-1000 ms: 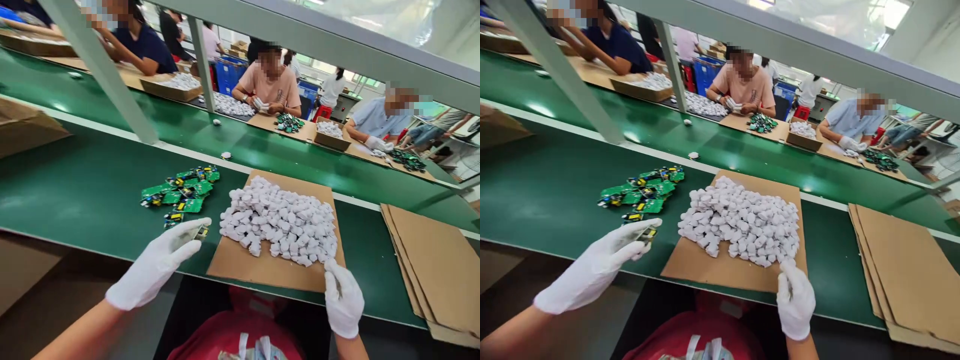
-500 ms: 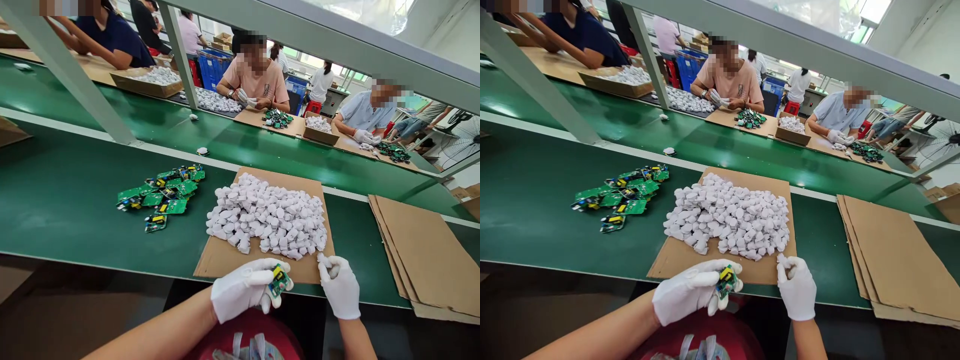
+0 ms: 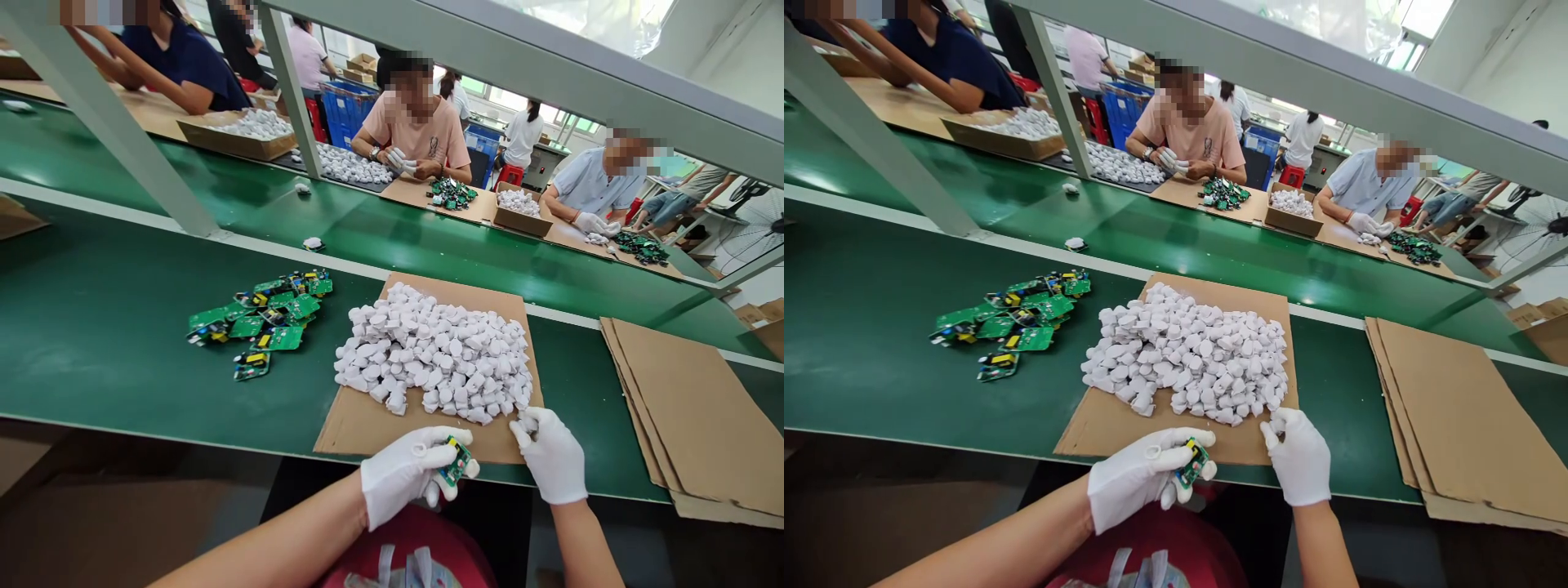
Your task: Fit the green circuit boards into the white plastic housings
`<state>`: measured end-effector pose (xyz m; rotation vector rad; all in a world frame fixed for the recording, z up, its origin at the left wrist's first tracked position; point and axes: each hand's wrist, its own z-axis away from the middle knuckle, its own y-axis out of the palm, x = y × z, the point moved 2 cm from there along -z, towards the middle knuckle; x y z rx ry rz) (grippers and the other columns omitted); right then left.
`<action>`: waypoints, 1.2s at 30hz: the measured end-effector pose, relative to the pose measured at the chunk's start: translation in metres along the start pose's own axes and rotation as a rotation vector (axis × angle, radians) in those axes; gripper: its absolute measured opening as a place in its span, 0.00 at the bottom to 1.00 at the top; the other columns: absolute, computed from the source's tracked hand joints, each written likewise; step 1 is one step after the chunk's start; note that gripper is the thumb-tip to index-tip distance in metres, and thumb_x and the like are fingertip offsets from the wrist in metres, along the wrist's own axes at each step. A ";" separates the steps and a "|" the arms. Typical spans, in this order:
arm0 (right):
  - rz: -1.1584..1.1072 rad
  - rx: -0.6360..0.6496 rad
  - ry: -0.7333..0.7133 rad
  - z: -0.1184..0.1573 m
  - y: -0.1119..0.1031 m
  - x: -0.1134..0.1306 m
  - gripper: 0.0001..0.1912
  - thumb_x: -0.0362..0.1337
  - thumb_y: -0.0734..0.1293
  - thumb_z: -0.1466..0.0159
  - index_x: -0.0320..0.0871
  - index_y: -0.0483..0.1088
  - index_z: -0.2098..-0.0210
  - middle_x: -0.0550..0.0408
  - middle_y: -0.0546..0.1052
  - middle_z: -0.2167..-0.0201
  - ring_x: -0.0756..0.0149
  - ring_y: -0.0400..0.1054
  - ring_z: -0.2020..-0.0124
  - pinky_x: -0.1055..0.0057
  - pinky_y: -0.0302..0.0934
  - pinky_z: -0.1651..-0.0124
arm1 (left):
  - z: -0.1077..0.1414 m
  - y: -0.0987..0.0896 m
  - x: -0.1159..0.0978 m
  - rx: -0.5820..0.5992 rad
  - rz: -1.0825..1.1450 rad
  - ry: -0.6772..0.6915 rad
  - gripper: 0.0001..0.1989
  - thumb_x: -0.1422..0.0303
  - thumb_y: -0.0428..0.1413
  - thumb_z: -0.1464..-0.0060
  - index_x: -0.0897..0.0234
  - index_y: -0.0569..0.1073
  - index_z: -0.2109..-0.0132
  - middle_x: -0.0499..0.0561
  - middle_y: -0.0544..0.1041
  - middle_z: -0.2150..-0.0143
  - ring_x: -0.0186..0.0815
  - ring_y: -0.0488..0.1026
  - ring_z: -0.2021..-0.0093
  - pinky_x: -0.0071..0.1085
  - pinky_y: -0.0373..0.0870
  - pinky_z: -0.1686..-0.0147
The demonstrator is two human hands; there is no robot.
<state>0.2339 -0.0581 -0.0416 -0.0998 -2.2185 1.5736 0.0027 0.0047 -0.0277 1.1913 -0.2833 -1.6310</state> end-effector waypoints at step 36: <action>-1.253 -0.020 0.445 0.017 -0.014 0.007 0.15 0.49 0.63 0.39 0.43 0.67 0.63 0.61 0.66 0.79 0.73 0.58 0.81 0.75 0.52 0.81 | -0.010 0.004 -0.003 0.021 0.099 -0.027 0.20 0.66 0.62 0.55 0.67 0.69 0.55 0.59 0.75 0.57 0.29 0.73 0.74 0.22 0.64 0.79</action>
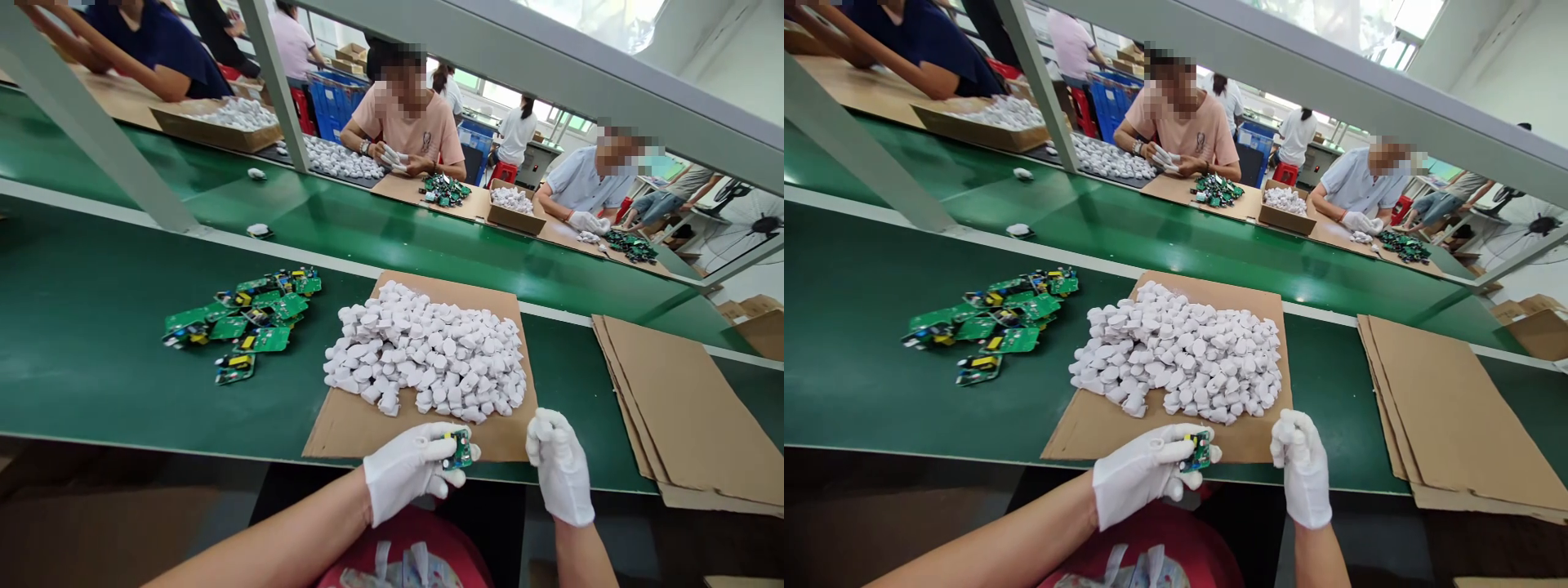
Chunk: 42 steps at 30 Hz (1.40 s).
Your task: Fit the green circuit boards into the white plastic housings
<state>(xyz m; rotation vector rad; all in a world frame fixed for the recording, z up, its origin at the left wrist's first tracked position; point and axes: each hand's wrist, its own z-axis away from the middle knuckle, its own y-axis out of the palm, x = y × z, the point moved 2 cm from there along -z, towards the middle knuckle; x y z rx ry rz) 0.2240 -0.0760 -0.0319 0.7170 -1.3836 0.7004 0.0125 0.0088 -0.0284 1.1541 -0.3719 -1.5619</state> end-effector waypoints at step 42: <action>1.645 0.219 -0.526 0.011 -0.013 -0.011 0.28 0.43 0.61 0.40 0.43 0.61 0.41 0.49 0.60 0.38 0.45 0.45 0.36 0.48 0.42 0.40 | -0.001 0.004 -0.002 -0.086 -0.001 0.006 0.16 0.68 0.63 0.56 0.65 0.70 0.59 0.53 0.75 0.62 0.34 0.75 0.67 0.27 0.68 0.70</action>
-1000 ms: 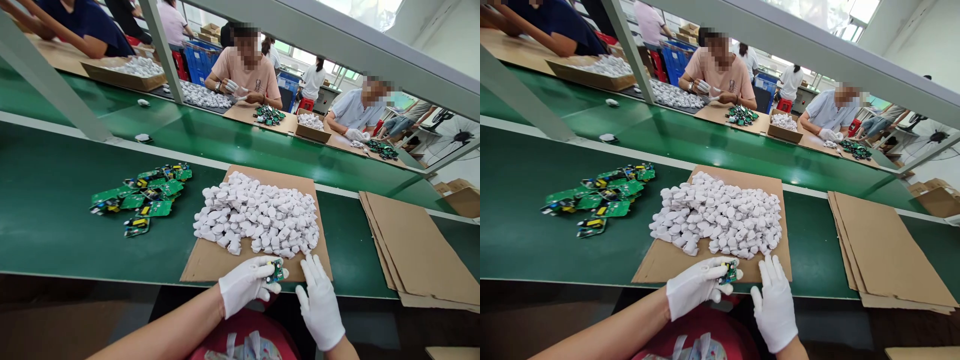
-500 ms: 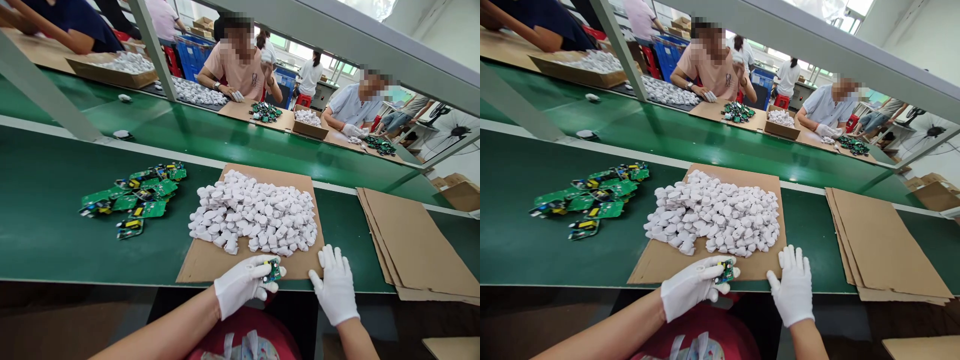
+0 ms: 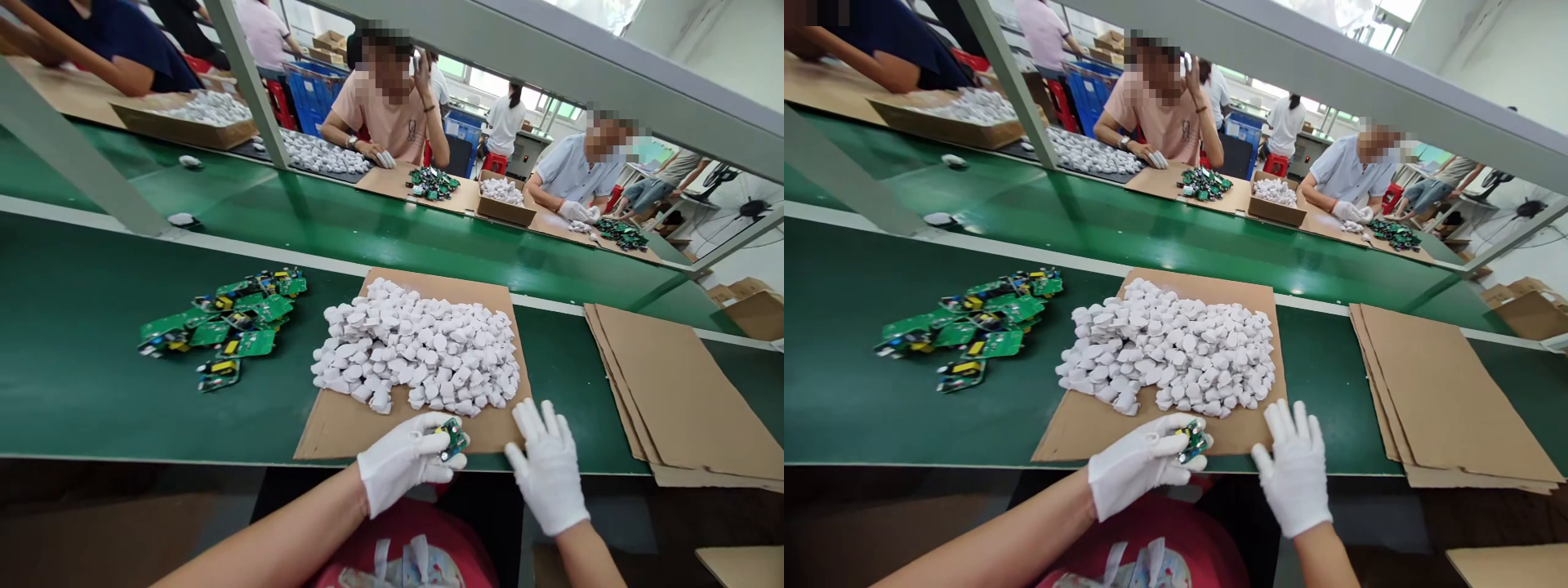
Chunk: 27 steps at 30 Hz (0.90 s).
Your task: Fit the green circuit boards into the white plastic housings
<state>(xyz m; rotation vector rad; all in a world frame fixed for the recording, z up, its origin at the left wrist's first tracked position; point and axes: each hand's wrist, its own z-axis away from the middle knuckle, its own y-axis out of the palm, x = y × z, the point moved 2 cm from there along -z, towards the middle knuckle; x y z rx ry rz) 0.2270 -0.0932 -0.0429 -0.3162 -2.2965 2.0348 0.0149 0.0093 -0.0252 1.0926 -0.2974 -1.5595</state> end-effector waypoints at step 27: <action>-1.242 -0.146 0.214 -0.009 -0.042 0.077 0.13 0.39 0.65 0.40 0.41 0.71 0.56 0.47 0.79 0.62 0.64 0.73 0.70 0.69 0.70 0.68 | 0.004 0.010 -0.006 -0.010 -0.045 0.228 0.20 0.65 0.63 0.57 0.67 0.72 0.56 0.60 0.75 0.54 0.40 0.75 0.58 0.28 0.68 0.64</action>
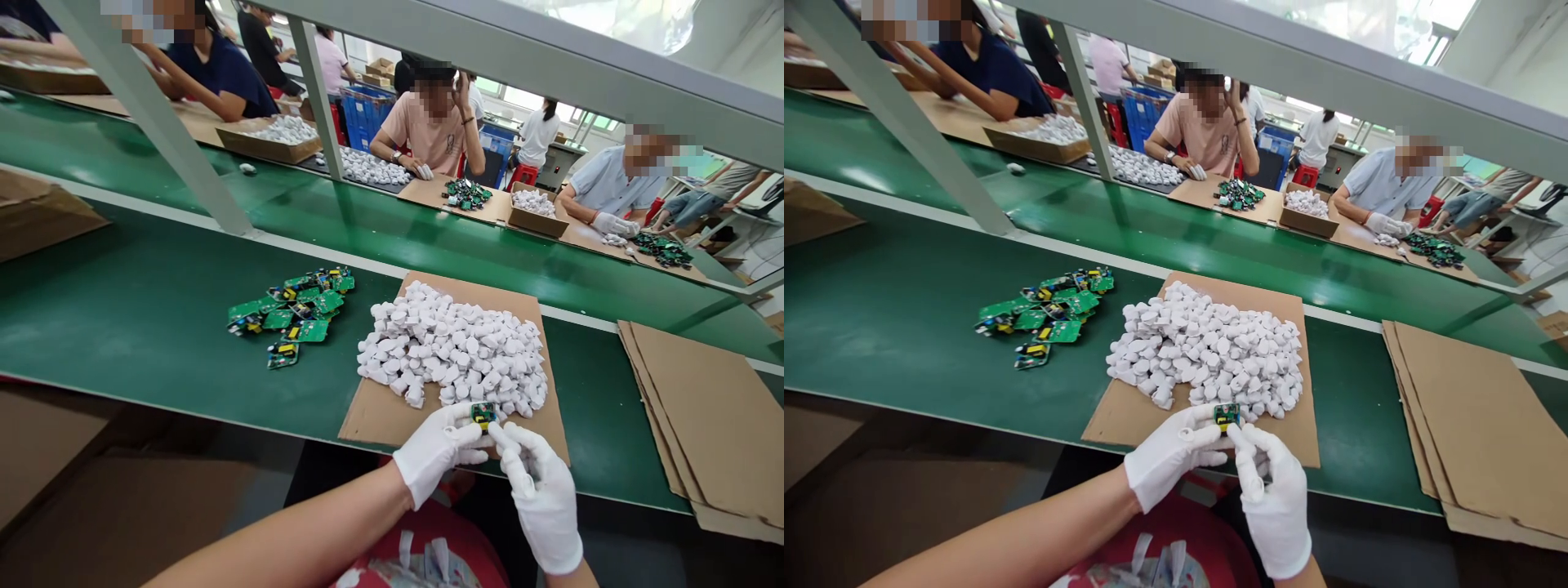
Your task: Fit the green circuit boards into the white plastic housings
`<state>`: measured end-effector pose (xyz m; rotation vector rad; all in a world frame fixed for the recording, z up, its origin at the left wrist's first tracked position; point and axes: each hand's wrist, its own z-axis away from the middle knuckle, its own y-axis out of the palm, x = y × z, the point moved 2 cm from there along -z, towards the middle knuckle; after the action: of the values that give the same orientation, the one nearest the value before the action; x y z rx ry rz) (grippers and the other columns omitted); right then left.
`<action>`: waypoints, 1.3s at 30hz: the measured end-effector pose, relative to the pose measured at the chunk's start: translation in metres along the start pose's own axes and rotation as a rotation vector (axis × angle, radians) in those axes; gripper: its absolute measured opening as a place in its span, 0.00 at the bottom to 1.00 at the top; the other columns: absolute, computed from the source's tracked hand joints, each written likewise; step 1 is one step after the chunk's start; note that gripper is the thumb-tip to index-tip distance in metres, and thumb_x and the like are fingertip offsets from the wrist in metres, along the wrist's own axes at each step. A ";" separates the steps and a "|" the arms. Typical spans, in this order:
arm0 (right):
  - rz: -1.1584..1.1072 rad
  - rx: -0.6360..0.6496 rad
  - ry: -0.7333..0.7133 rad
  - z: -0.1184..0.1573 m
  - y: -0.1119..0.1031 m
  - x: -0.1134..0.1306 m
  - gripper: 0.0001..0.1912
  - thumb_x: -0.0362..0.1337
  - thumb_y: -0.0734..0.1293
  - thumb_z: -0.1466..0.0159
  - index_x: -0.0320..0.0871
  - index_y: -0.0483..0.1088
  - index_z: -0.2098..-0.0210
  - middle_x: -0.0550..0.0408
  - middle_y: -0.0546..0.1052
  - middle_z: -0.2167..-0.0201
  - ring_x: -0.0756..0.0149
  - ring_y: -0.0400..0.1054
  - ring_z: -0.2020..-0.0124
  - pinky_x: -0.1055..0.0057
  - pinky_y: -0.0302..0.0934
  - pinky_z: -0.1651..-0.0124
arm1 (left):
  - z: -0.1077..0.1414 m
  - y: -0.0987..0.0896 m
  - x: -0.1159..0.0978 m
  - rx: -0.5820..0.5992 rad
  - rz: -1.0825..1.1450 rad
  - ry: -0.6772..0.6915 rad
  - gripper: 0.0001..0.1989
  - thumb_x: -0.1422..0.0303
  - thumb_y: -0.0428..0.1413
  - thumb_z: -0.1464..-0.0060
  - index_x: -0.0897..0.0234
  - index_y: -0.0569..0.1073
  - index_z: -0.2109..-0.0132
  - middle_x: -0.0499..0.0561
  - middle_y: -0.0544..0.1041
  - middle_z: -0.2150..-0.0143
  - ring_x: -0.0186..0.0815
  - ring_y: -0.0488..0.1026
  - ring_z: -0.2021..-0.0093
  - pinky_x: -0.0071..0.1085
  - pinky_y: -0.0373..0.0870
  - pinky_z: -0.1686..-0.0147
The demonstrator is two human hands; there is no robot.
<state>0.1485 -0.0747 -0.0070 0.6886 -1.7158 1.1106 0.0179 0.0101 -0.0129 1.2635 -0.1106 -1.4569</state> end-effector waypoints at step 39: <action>0.626 -0.163 -0.682 -0.014 0.008 0.009 0.15 0.33 0.65 0.40 0.50 0.70 0.54 0.50 0.73 0.55 0.58 0.66 0.55 0.60 0.64 0.53 | -0.003 0.018 0.000 0.139 -0.129 0.166 0.19 0.58 0.64 0.60 0.69 0.72 0.66 0.49 0.73 0.77 0.29 0.69 0.78 0.26 0.66 0.73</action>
<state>0.1439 -0.0581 0.0005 0.4536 -2.7000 1.1981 0.0322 0.0051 -0.0019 1.5233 -0.0199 -1.4670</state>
